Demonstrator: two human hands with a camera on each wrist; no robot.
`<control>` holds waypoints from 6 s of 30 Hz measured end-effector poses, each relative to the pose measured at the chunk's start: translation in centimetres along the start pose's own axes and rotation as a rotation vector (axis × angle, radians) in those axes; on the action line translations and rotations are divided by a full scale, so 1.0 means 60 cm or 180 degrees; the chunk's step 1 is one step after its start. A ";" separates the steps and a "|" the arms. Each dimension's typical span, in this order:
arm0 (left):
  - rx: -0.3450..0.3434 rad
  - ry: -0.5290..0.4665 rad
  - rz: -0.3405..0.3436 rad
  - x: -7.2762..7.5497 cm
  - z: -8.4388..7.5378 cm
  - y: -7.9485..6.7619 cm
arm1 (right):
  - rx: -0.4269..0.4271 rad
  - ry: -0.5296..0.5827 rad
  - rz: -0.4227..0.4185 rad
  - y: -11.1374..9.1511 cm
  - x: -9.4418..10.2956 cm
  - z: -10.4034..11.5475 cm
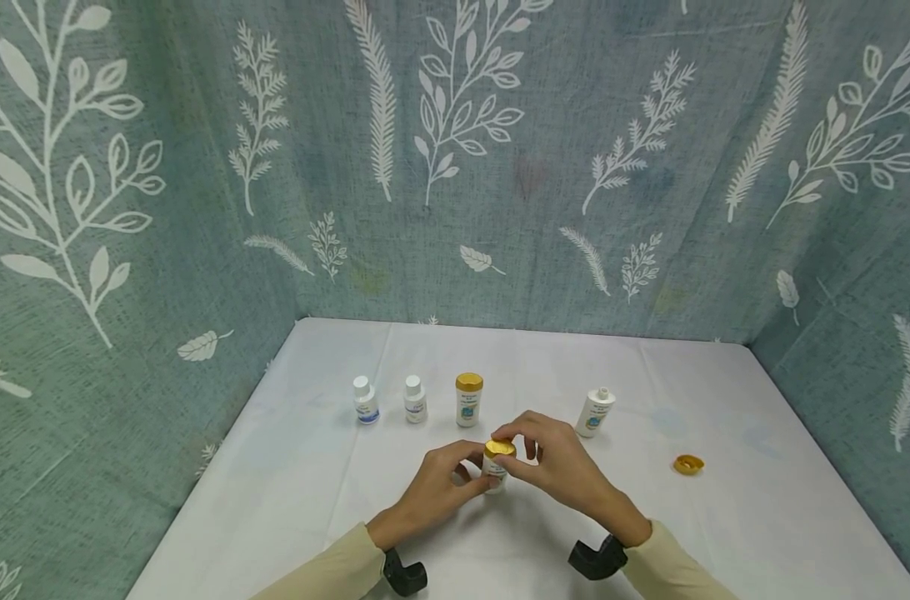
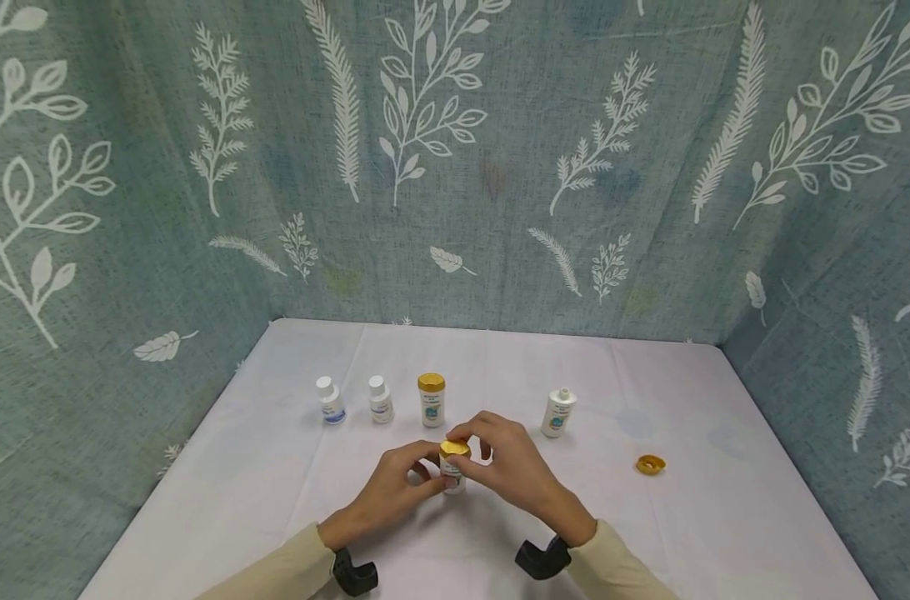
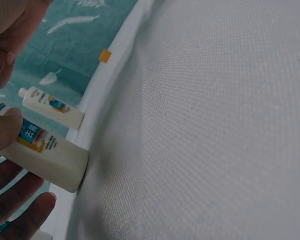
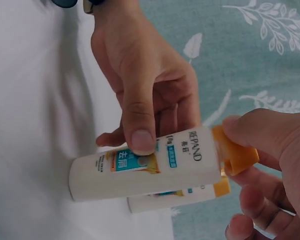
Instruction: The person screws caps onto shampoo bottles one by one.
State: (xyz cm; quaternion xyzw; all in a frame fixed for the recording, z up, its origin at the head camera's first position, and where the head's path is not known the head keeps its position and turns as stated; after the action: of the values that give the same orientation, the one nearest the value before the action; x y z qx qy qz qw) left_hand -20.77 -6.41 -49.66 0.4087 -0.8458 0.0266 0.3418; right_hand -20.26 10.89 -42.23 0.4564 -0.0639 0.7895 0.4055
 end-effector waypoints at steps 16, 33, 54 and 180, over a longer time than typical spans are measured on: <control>-0.0012 0.0012 -0.0043 0.000 0.001 0.002 | -0.0113 0.0000 -0.0202 -0.008 0.015 -0.006; 0.0006 0.0010 -0.0010 -0.001 0.002 0.002 | 0.0327 0.0726 0.0637 -0.008 0.007 -0.015; 0.0076 -0.0072 0.0007 0.001 0.003 0.001 | 0.0298 0.0417 0.0055 -0.007 0.010 -0.029; -0.0050 0.0081 -0.0142 -0.003 -0.002 0.004 | -0.0281 0.0072 -0.0047 0.003 -0.006 0.000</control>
State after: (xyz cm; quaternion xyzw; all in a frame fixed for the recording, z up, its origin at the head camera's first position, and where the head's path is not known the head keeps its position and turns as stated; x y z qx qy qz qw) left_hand -20.78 -6.09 -49.64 0.4244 -0.8323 0.0175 0.3562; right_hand -20.32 10.56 -42.44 0.4295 -0.0908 0.7880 0.4317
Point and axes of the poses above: each hand's wrist, its own y-axis towards the middle knuckle, its own x-axis out of the back of the hand, z = x × y, the point moved 6 cm from there along y, towards the middle knuckle, and after that the axes turned 15 degrees about z, right-handed, at the moved point
